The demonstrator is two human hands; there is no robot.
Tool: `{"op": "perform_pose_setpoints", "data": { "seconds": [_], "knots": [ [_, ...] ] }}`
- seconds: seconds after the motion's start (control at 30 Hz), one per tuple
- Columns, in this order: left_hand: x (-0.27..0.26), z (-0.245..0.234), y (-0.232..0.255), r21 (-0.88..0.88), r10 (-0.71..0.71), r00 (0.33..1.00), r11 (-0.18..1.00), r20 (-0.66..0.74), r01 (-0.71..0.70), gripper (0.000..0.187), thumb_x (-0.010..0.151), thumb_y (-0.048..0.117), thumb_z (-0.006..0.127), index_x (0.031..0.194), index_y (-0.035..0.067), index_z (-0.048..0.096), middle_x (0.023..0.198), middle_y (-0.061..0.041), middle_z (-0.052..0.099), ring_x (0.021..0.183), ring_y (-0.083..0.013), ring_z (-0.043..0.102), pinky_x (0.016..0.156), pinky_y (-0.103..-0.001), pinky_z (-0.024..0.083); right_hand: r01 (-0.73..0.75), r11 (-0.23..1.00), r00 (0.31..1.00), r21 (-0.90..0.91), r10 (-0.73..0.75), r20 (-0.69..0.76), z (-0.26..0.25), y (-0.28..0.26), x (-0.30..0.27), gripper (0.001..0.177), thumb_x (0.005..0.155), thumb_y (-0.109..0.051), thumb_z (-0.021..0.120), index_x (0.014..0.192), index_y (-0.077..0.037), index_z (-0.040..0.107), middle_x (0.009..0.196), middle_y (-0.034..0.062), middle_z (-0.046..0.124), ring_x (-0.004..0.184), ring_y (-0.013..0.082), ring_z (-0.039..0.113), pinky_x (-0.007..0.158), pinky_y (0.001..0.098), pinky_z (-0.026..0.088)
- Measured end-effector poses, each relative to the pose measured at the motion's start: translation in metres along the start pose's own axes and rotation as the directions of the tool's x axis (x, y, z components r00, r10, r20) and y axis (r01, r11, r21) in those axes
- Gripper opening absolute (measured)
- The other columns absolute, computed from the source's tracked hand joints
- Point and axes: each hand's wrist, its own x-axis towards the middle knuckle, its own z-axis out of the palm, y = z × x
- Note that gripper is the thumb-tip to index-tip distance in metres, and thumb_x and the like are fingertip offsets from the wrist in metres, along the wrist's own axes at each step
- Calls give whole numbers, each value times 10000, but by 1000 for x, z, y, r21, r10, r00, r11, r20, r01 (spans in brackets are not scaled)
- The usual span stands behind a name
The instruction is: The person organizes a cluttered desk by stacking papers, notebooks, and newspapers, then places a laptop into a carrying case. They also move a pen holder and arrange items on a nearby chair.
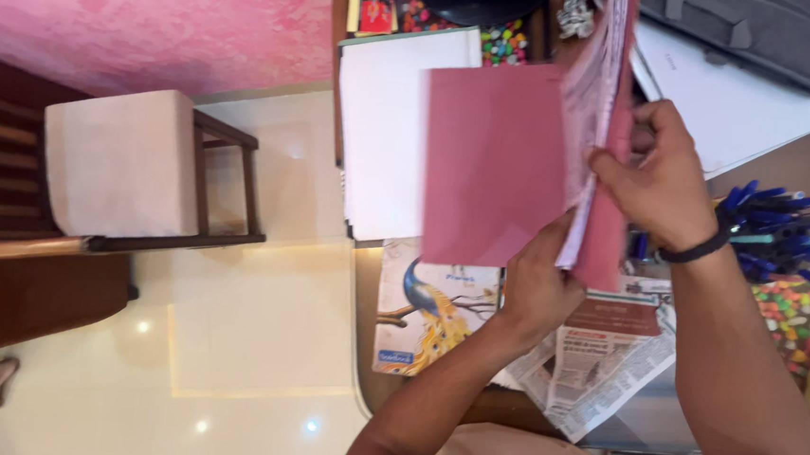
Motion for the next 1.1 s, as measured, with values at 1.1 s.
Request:
{"op": "perform_pose_setpoints", "data": {
  "seconds": [1.1],
  "knots": [
    [12, -18, -134, 724, -88, 951, 671, 296, -163, 421, 876, 303, 674, 1219, 60, 646, 1341, -164, 591, 1231, -326, 553, 933, -548, 436, -259, 947, 790, 190, 321, -522, 65, 208, -103, 482, 784, -47, 817, 1204, -59, 581, 1005, 86, 702, 891, 186, 678, 785, 298, 565]
  ]
}}
